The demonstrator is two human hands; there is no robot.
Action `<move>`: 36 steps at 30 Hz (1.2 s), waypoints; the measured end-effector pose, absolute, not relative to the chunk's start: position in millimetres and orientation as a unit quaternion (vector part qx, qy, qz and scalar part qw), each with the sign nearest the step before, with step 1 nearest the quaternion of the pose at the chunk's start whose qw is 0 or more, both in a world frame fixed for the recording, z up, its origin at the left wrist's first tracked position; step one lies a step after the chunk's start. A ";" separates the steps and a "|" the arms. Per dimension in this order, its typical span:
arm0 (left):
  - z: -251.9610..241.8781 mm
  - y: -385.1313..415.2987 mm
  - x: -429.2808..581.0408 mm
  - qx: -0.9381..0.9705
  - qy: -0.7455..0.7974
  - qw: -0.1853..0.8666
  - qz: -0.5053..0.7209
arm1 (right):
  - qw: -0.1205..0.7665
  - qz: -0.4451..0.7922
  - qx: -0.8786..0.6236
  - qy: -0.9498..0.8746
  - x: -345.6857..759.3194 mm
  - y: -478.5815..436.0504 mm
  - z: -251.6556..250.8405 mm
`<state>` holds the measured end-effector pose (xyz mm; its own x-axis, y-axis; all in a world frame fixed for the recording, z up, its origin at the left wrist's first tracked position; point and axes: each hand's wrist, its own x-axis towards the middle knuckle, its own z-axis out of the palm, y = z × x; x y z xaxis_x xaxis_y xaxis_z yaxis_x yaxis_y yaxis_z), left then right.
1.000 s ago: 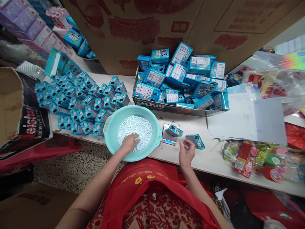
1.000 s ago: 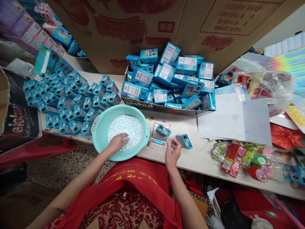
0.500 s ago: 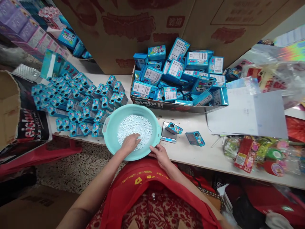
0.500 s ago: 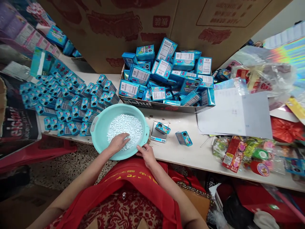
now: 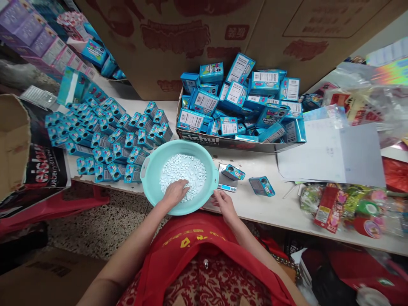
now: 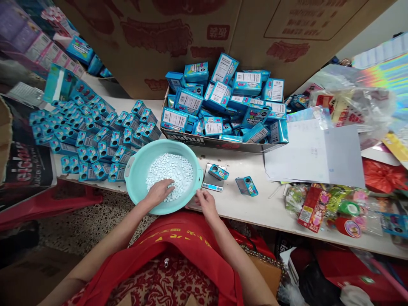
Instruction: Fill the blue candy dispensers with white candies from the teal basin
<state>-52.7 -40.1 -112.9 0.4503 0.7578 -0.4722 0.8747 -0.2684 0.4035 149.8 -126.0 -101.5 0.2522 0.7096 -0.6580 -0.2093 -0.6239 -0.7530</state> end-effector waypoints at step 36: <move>-92.6 -28.5 -76.1 0.314 0.480 0.782 0.246 | 0.422 0.317 -0.776 -0.344 234.3 -84.1 -123.6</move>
